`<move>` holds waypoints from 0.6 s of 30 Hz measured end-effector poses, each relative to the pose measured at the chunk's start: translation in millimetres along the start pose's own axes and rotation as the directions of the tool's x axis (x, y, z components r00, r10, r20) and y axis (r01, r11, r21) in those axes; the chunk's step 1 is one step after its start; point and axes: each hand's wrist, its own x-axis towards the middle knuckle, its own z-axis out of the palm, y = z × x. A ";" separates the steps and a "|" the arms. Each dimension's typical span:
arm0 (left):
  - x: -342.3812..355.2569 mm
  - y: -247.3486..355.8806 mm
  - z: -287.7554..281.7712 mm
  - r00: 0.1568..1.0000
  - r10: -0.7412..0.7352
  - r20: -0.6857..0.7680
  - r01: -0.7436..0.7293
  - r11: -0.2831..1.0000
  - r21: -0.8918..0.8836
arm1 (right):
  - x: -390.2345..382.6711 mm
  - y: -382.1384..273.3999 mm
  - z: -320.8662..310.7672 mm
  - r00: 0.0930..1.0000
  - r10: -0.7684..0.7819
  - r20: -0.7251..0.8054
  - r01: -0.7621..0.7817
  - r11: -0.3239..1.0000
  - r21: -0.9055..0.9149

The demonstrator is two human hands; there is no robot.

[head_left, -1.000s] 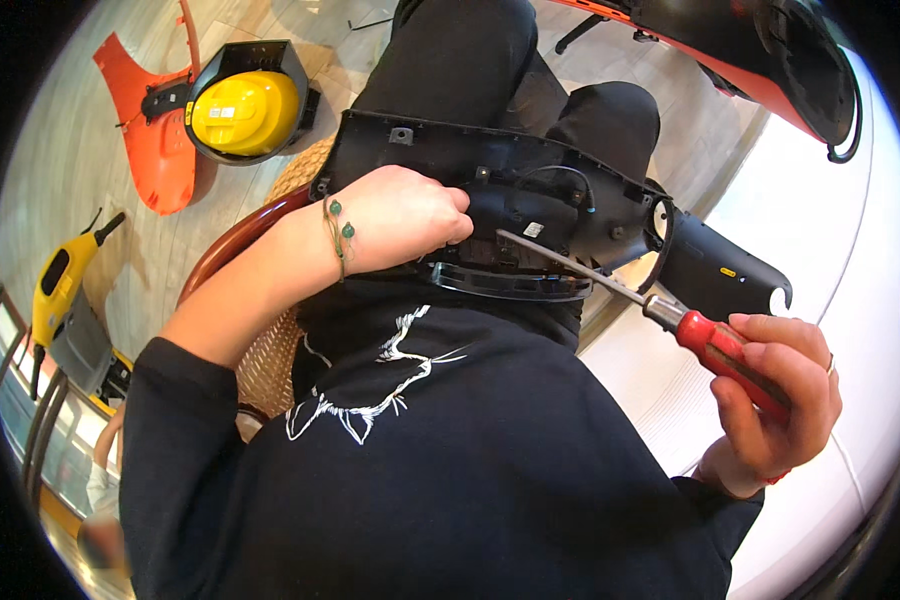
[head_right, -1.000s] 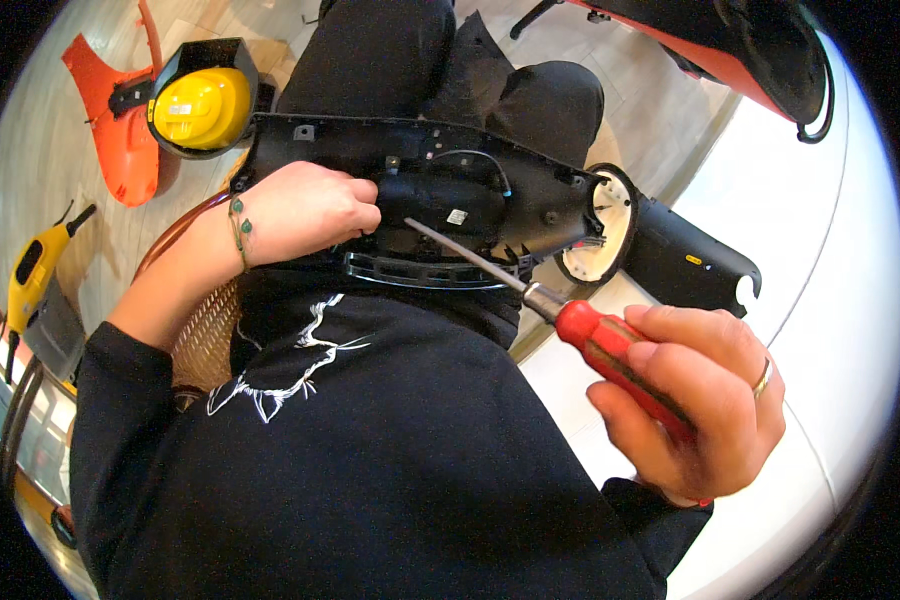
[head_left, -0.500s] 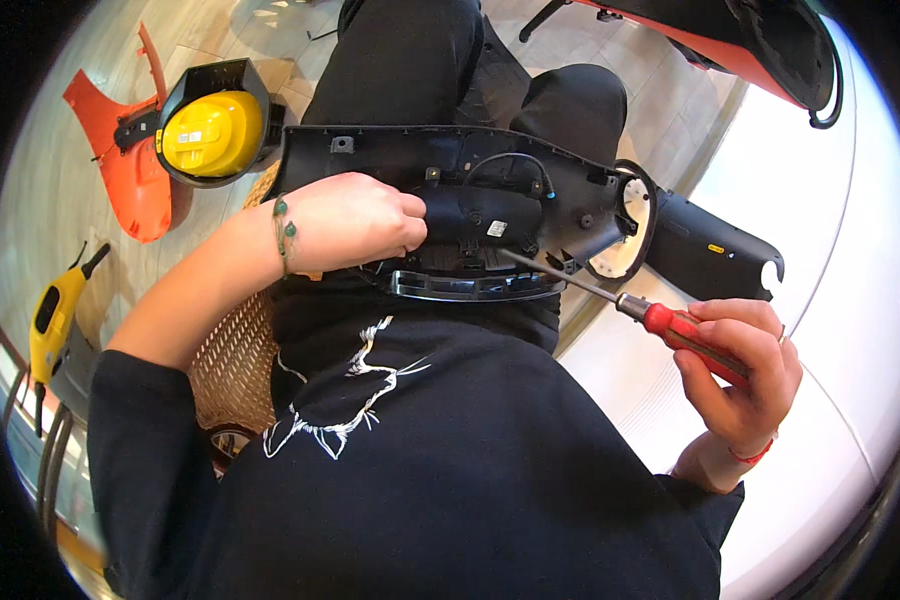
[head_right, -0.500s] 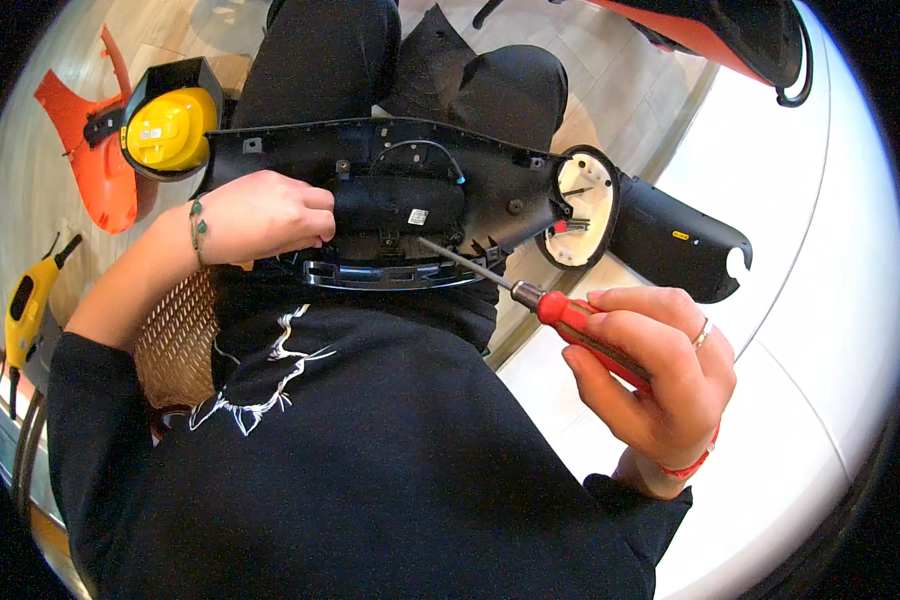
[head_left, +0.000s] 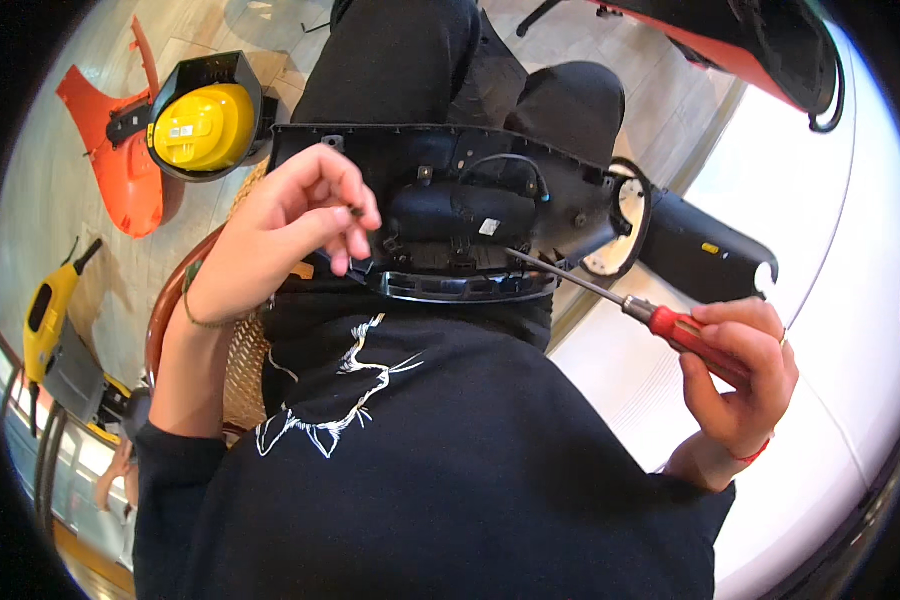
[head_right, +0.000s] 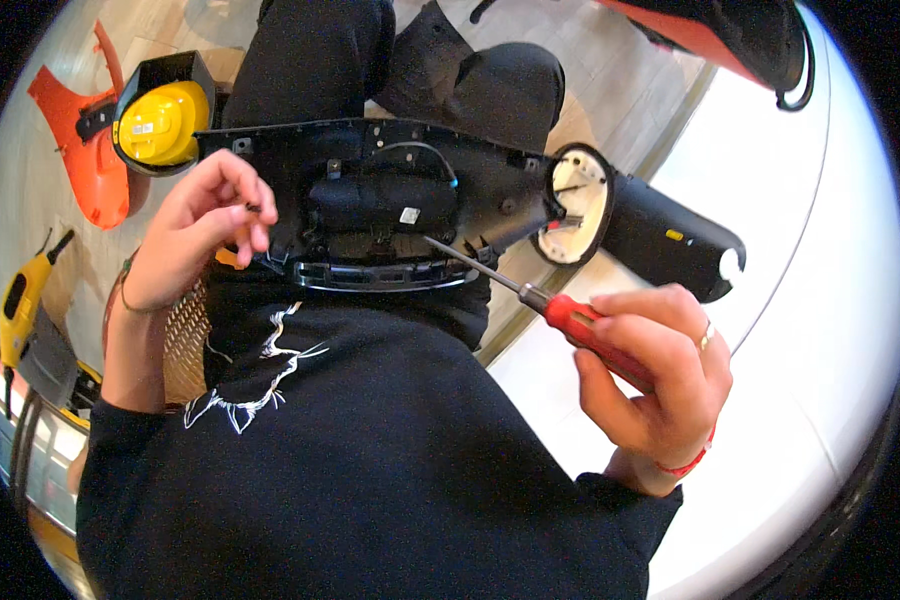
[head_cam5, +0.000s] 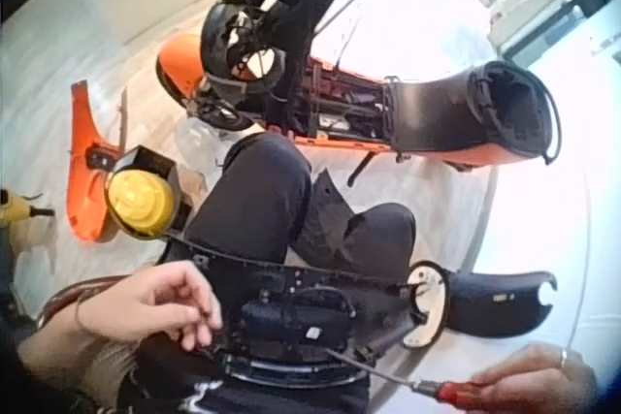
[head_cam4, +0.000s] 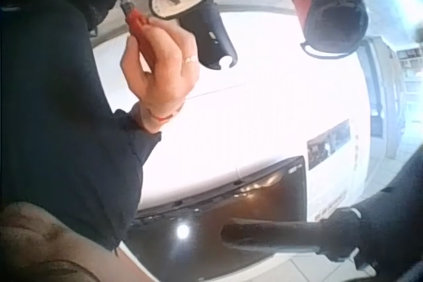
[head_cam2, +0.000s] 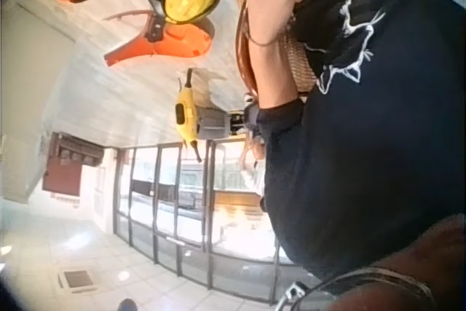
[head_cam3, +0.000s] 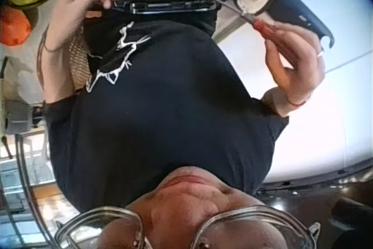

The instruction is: The person is repairing a scooter by removing and adjusting internal components using hand tools.

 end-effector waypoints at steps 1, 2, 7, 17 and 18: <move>-6.5 -3.8 0.0 0.999 0.003 -0.040 -0.007 0.994 -0.109 | -1.1 0.9 -3.1 1.000 0.006 -0.027 -0.007 0.999 -0.034; -13.9 -8.2 1.4 0.998 -0.030 -0.049 0.020 0.982 -0.187 | -1.9 1.5 -6.5 0.999 0.006 -0.049 -0.009 0.998 -0.058; -35.4 -24.1 3.8 0.990 -0.137 -0.033 0.124 0.957 -0.262 | -6.2 1.7 -13.1 0.998 0.040 -0.039 -0.042 0.998 -0.054; -39.0 -40.2 4.3 0.986 -0.163 -0.031 0.165 0.982 0.096 | -3.6 -6.3 -4.3 1.000 0.014 -0.023 -0.015 0.998 -0.064; -41.0 -41.8 4.7 0.987 -0.157 -0.020 0.158 0.983 0.089 | -2.9 -8.3 -2.2 0.999 -0.001 -0.047 -0.001 0.999 -0.049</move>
